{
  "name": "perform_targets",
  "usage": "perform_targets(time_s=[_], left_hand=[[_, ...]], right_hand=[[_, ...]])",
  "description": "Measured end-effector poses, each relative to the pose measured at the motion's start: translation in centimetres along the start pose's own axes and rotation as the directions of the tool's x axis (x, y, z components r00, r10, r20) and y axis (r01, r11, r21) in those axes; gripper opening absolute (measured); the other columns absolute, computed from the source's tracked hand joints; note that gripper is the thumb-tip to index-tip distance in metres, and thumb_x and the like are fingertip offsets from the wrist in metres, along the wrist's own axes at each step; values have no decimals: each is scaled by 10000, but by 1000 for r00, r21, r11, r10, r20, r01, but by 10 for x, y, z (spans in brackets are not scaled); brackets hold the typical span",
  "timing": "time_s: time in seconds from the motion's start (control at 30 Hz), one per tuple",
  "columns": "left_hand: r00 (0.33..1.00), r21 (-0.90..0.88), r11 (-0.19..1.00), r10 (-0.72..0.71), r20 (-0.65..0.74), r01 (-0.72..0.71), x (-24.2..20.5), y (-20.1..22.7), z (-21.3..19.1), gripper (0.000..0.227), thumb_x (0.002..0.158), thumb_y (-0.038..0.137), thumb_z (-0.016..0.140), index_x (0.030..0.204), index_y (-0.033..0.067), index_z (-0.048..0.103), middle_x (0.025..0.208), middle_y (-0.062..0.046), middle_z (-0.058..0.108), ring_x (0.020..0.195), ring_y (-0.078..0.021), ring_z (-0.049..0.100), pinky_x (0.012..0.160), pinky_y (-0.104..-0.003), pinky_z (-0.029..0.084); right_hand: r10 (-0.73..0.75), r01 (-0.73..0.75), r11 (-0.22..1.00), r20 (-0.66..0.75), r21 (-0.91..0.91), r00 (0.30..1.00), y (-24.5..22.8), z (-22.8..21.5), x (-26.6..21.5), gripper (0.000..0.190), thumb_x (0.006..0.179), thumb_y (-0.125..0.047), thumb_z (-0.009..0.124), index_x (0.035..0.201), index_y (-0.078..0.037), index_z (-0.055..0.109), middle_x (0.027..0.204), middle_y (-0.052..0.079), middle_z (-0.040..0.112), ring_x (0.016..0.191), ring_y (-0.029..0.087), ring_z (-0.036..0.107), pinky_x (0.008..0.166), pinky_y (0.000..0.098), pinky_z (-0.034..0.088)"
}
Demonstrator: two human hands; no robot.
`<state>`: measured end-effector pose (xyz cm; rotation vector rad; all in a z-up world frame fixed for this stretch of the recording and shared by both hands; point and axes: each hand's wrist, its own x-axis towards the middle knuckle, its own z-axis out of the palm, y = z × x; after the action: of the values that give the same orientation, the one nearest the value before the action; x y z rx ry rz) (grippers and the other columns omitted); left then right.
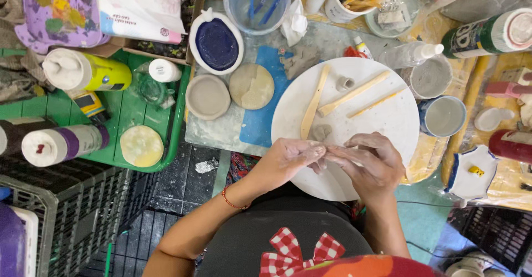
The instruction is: The person shapes small pieces of clay by hand, flattening a green clay star and smoothing the surface of a larger white clay disc with their fingers.
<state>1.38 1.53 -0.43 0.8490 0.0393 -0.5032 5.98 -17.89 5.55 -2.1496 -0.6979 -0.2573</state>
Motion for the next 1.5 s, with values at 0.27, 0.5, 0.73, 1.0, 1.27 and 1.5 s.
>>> perform_targets(time_s=[0.27, 0.5, 0.73, 1.0, 1.27, 1.5], left_hand=[[998, 272, 962, 42, -46, -28, 6, 25, 6, 287, 952, 89, 730, 1191, -71, 733, 1092, -93, 758, 972, -127, 690, 875, -269, 562], [992, 8, 999, 35, -120, -34, 19, 5, 10, 253, 977, 72, 728, 1205, -36, 751, 1054, -84, 757, 890, -115, 652, 817, -262, 551], [987, 80, 996, -34, -157, 47, 21, 3, 8, 229, 905, 40, 764, 1122, -35, 761, 1059, -86, 771, 941, -120, 713, 825, -258, 580], [966, 151, 987, 92, -241, -57, 24, 3, 24, 212, 983, 66, 690, 1143, -62, 746, 997, -90, 743, 790, -108, 658, 712, -254, 560], [964, 137, 989, 87, -253, -53, 34, 2, 35, 318, 1038, 137, 598, 1242, -96, 667, 958, -99, 712, 810, -136, 690, 741, -273, 593], [977, 80, 992, 114, -178, -101, 30, 8, 40, 365, 1118, 201, 537, 1291, -101, 648, 1048, -123, 710, 909, -148, 698, 816, -293, 605]], right_hand=[[-177, 196, 963, 113, -188, 978, 5, -15, 12, 360, 674, -152, 905, 1000, -111, 756, 996, 52, 673, 734, 241, 626, 644, 361, 482], [-242, 274, 952, 214, -137, 947, 15, -26, 34, 320, 716, -150, 901, 988, -101, 740, 1013, 47, 719, 685, 209, 625, 574, 340, 435], [-336, 370, 925, 269, -88, 903, 28, -34, 34, 326, 712, -168, 882, 995, -110, 732, 1010, 51, 731, 682, 212, 631, 552, 336, 425], [-260, 287, 953, 226, -96, 939, 29, -30, 30, 377, 717, -90, 866, 1066, -70, 726, 1038, 57, 727, 737, 216, 655, 616, 341, 468], [-188, 226, 957, 203, -182, 961, 31, -30, 32, 390, 733, -27, 839, 1107, -79, 741, 1112, 56, 732, 779, 218, 670, 653, 346, 474], [-218, 228, 969, 104, -92, 970, 43, -26, 23, 343, 747, -86, 881, 1041, -63, 707, 1084, 89, 723, 789, 233, 670, 662, 348, 477]])
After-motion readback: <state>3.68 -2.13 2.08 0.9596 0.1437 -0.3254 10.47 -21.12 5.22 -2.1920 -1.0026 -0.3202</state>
